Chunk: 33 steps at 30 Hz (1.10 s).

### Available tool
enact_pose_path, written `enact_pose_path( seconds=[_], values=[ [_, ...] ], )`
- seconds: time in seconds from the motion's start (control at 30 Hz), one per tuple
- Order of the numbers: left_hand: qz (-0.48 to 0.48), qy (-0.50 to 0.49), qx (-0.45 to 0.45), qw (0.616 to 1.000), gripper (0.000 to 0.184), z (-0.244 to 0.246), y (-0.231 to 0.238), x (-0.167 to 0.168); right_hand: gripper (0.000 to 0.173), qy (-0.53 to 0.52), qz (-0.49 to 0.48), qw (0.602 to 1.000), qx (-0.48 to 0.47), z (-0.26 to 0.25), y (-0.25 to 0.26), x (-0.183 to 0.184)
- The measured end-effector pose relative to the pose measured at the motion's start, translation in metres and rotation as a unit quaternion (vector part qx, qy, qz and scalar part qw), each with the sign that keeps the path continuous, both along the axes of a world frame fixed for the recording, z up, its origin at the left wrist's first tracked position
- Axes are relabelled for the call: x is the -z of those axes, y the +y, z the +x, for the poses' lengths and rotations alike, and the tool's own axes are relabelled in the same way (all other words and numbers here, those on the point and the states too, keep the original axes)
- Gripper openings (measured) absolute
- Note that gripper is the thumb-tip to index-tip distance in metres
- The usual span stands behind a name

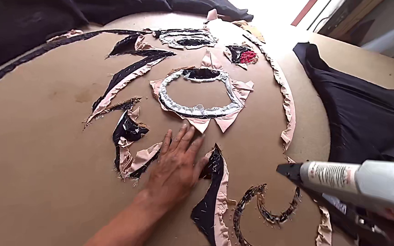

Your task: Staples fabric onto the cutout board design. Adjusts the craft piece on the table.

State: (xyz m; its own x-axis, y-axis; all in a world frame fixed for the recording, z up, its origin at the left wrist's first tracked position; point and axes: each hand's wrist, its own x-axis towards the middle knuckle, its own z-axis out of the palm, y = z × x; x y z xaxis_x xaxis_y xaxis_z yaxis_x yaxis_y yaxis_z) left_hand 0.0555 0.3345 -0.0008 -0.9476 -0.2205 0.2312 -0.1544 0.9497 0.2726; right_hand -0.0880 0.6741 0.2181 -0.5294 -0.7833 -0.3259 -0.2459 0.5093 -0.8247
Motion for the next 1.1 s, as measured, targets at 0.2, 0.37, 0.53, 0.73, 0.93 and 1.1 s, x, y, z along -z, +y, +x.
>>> enact_pose_path(
  seconds=[0.2,0.37,0.53,0.73,0.93,1.1],
  values=[
    [0.0,-0.025,-0.088,0.996,0.066,-0.01,0.005,0.003,0.036,0.267,-0.02,0.942,-0.2,-0.113,-0.059,0.037],
    [0.027,0.011,-0.086,0.996,0.063,-0.01,0.004,0.005,0.023,0.368,-0.05,0.84,-0.396,-0.108,-0.177,0.063],
    [0.032,0.014,-0.086,0.996,0.062,-0.009,0.003,0.006,0.027,0.355,-0.035,0.822,-0.444,-0.115,-0.198,0.083],
    [0.035,0.017,-0.082,0.996,0.061,-0.009,0.003,0.005,0.029,0.358,-0.014,0.808,-0.467,-0.111,-0.206,0.08],
    [0.038,0.024,-0.082,0.996,0.061,-0.01,0.003,0.004,0.029,0.389,-0.008,0.79,-0.474,-0.105,-0.206,0.078],
    [0.038,0.021,-0.083,0.996,0.062,-0.01,0.002,0.003,0.03,0.369,-0.006,0.793,-0.484,-0.101,-0.207,0.072]
  ],
)
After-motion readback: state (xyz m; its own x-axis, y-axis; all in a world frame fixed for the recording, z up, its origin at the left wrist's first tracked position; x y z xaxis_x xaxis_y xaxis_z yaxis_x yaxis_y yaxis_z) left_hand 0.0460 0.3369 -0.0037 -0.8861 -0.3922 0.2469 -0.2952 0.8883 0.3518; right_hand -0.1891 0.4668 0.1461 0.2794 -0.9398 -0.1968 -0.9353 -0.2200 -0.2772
